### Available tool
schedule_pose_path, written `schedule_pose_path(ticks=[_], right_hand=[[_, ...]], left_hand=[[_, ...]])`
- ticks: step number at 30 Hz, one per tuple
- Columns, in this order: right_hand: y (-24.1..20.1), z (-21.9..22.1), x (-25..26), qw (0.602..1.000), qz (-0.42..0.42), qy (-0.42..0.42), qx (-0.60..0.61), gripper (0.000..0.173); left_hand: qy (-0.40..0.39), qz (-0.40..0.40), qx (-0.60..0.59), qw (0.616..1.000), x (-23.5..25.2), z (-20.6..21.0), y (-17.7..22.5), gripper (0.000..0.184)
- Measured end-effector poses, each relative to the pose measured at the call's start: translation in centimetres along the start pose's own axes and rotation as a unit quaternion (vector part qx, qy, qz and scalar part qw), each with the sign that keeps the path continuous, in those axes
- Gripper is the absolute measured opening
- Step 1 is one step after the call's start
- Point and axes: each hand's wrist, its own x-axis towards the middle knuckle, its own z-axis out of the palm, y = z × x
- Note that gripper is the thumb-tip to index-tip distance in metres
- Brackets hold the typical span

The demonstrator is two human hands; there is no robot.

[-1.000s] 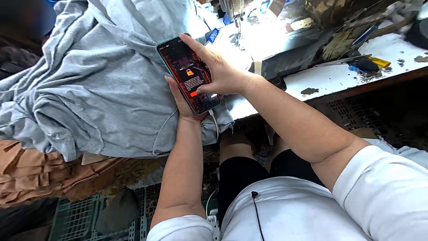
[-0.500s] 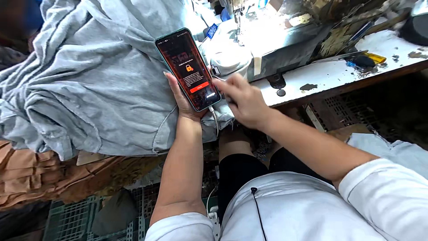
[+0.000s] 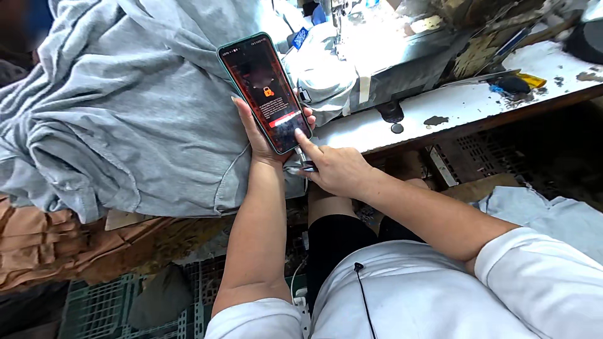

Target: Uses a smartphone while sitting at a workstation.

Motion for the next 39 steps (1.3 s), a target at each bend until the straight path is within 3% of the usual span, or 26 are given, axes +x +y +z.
schedule_pose_path(ticks=[6,11,18,24,28,33,39], right_hand=[[1.4,0.6,-0.7,0.995,-0.097,0.016,0.022,0.061],[1.8,0.0,0.0,0.997,-0.069,-0.019,-0.021,0.06],[2.4,-1.6,1.1,0.995,-0.093,0.041,-0.021,0.077],[2.1,-0.4,0.0,0.991,-0.131,0.019,-0.011,0.067],[2.1,-0.8,1.1,0.994,-0.099,-0.027,-0.032,0.066],[2.0,-1.8,2.0,0.994,-0.095,0.053,-0.006,0.077],[1.7,-1.0,1.1,0.993,-0.108,-0.036,-0.01,0.065]], left_hand=[[-0.014,0.002,-0.002,1.0,0.1,0.0,0.1,0.104],[-0.009,-0.003,-0.007,1.0,0.1,0.2,0.1,0.104],[-0.002,-0.004,-0.017,1.0,0.0,0.0,0.1,0.104],[-0.015,-0.011,-0.021,1.0,0.2,0.0,0.1,0.105],[-0.006,-0.013,-0.018,1.0,0.0,0.2,0.1,0.106],[0.006,-0.009,-0.005,1.0,-0.1,0.3,0.1,0.104],[0.03,0.023,0.02,0.999,0.1,-0.9,0.1,0.101]])
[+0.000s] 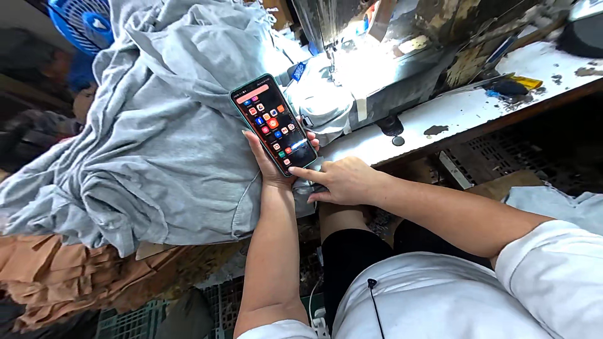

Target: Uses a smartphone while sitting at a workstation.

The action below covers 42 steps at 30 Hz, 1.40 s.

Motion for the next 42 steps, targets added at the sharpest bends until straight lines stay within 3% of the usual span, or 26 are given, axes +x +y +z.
schedule_pose_path(ticks=[13,17,19,22,25,27,30,35,38,42], right_hand=[[0.3,-1.6,0.4,0.998,-0.038,0.053,0.015,0.064],[1.5,-3.9,2.1,0.986,-0.034,0.164,-0.002,0.043],[1.8,-6.6,3.8,0.986,-0.006,0.166,-0.001,0.047],[3.7,-9.4,7.4,0.982,0.037,0.171,0.071,0.05],[5.4,-9.7,9.8,0.959,0.096,0.119,0.24,0.076],[6.0,-9.4,10.2,0.948,0.103,0.091,0.289,0.063],[5.6,-9.0,10.0,0.957,0.105,0.092,0.256,0.035],[4.6,-8.7,9.2,0.973,0.098,0.097,0.186,0.053],[3.3,-7.5,8.8,0.986,0.071,0.089,0.119,0.086],[2.3,-7.3,8.4,0.991,0.081,0.075,0.077,0.119]], left_hand=[[-0.026,-0.031,-0.026,0.999,-0.4,0.8,0.0,0.104],[-0.015,0.044,-0.004,0.999,-0.3,1.4,0.0,0.076],[-0.035,0.046,-0.002,0.998,-0.2,1.4,0.1,0.073],[-0.065,-0.019,-0.028,0.997,0.0,1.0,0.0,0.089],[-0.053,-0.036,-0.028,0.998,-0.1,0.8,0.0,0.095],[-0.055,-0.035,-0.031,0.997,-0.1,0.7,0.0,0.096],[-0.054,-0.035,-0.032,0.997,-0.2,0.4,-0.1,0.092],[-0.045,-0.004,-0.001,0.999,-0.1,0.8,-0.2,0.086],[-0.043,0.078,0.026,0.996,0.0,1.1,-0.1,0.068],[-0.032,0.096,0.021,0.995,0.0,1.3,-0.2,0.064]])
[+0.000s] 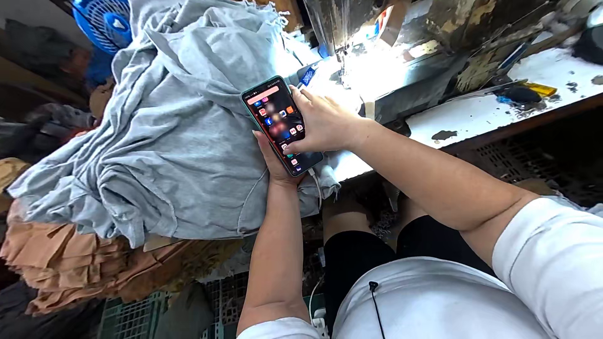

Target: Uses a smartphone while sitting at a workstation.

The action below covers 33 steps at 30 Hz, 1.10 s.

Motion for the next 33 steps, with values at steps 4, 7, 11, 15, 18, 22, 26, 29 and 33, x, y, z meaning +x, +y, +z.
schedule_pose_path(ticks=[4,7,11,15,18,22,26,29,33], right_hand=[[-0.4,0.7,0.0,0.999,0.022,0.01,-0.03,0.131],[-0.2,0.4,0.2,1.0,0.016,-0.001,-0.007,0.128],[1.4,-1.1,0.9,0.998,-0.006,-0.02,0.061,0.089],[2.8,-2.8,1.3,0.986,0.001,-0.039,0.163,0.051],[3.8,-2.9,1.4,0.96,0.009,-0.026,0.277,0.037],[4.0,-2.6,1.5,0.957,0.013,-0.024,0.29,0.031],[3.7,-2.4,1.6,0.96,0.03,-0.01,0.277,0.03],[3.3,-2.5,1.7,0.963,0.067,0.006,0.259,0.031],[3.0,-2.7,1.4,0.961,0.064,0.011,0.267,0.032]], left_hand=[[0.015,0.003,0.01,1.0,0.0,-0.1,0.0,0.065],[0.016,-0.003,0.002,1.0,0.0,-0.1,0.0,0.067],[0.001,-0.042,-0.006,0.999,0.0,-0.5,-0.1,0.074],[-0.023,-0.118,-0.054,0.991,0.2,-0.5,0.1,0.091],[-0.021,-0.122,-0.045,0.991,0.2,-0.4,0.1,0.097],[-0.007,-0.13,-0.035,0.991,-0.1,-0.5,0.1,0.097],[0.007,-0.113,-0.014,0.993,-0.2,-1.5,0.1,0.094],[0.005,-0.105,0.01,0.994,-0.4,-2.1,-0.1,0.092],[-0.021,-0.142,-0.02,0.989,-0.4,-1.2,0.0,0.093]])
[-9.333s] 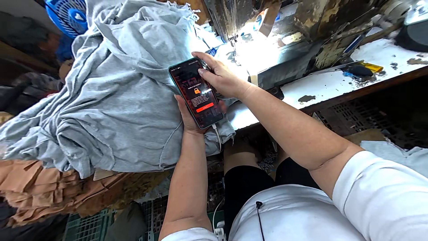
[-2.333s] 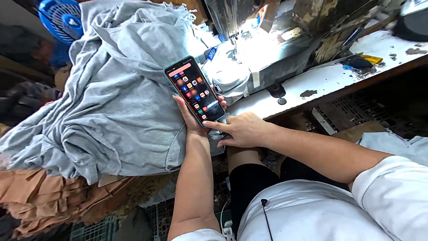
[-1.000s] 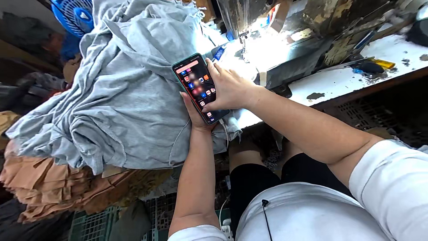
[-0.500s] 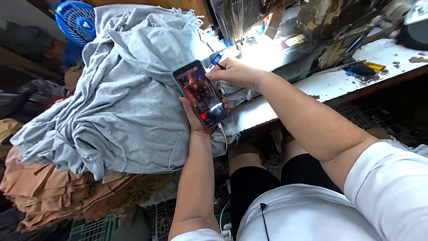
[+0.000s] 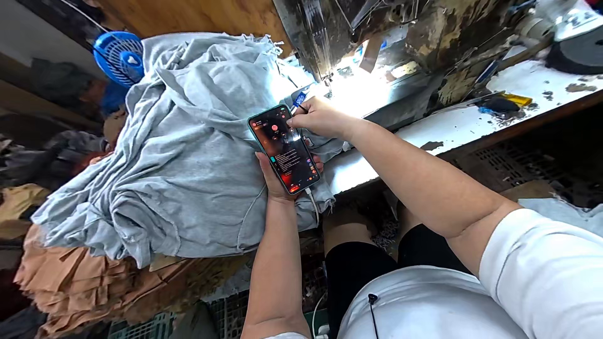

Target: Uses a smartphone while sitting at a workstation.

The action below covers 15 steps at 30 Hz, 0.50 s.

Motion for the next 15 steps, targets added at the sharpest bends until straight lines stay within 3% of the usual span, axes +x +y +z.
schedule_pose_path(ticks=[6,9,15], right_hand=[[0.9,0.0,-0.3,0.997,-0.061,-0.051,-0.019,0.025],[0.6,0.1,-0.6,0.993,-0.068,-0.07,-0.059,0.031],[0.3,0.6,-1.1,0.977,-0.106,-0.119,-0.141,0.053]], left_hand=[[0.013,0.021,-0.036,0.999,0.2,0.8,0.4,0.094],[0.014,0.028,-0.031,0.999,0.4,0.8,0.3,0.094],[0.011,0.107,0.007,0.994,0.4,0.4,0.2,0.077]])
